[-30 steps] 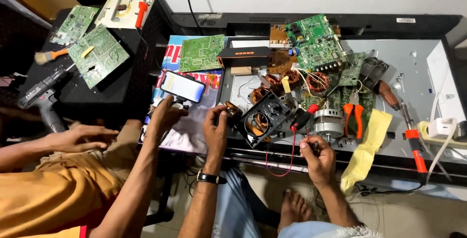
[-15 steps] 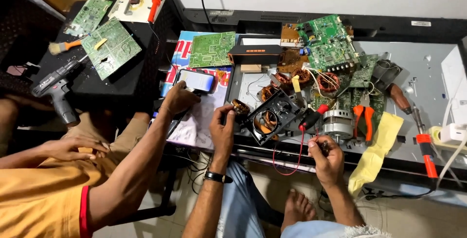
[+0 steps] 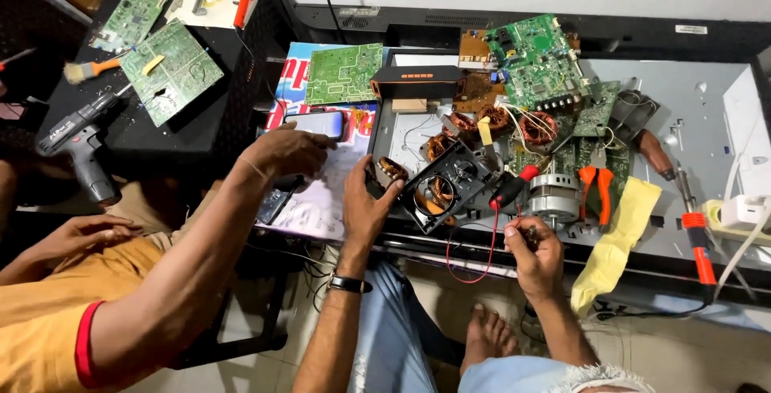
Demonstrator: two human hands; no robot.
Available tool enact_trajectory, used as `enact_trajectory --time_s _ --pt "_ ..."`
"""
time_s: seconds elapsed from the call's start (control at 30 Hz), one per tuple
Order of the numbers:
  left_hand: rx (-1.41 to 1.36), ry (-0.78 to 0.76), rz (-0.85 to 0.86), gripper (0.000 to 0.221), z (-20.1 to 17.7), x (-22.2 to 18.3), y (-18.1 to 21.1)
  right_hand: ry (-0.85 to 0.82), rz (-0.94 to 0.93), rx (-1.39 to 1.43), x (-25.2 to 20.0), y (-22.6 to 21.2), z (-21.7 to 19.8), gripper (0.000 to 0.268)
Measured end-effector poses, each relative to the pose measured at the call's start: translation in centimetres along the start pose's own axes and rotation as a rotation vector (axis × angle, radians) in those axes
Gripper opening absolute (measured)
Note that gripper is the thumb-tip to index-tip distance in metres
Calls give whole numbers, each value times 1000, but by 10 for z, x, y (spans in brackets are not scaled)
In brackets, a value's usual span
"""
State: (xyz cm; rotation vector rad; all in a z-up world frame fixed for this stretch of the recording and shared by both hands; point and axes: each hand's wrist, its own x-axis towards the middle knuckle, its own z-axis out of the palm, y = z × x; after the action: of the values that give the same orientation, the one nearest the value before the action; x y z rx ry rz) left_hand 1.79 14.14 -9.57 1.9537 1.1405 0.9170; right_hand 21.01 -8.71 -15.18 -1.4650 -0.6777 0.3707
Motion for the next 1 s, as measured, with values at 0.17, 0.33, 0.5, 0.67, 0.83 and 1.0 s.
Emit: enact_trajectory --time_s 0.17,0.33,0.5,0.67,0.83,1.0 --pt "-48 14 -15 80 3 3 -12 2 -21 20 -1 -3 0 11" --pt "-240 82 -137 75 -1 -2 2 0 -24 35 0 2 0 11" --pt "-443 145 -177 70 -7 -5 4 -6 -29 26 0 -5 1 11" --pt "-664 209 -215 61 -6 -4 -3 -6 -15 23 -2 -1 -1 11" --pt "-822 251 -228 55 -9 -3 -6 12 -12 16 -2 -13 2 12" --pt "-832 264 -221 56 -8 1 -23 26 -10 34 -2 -9 3 12"
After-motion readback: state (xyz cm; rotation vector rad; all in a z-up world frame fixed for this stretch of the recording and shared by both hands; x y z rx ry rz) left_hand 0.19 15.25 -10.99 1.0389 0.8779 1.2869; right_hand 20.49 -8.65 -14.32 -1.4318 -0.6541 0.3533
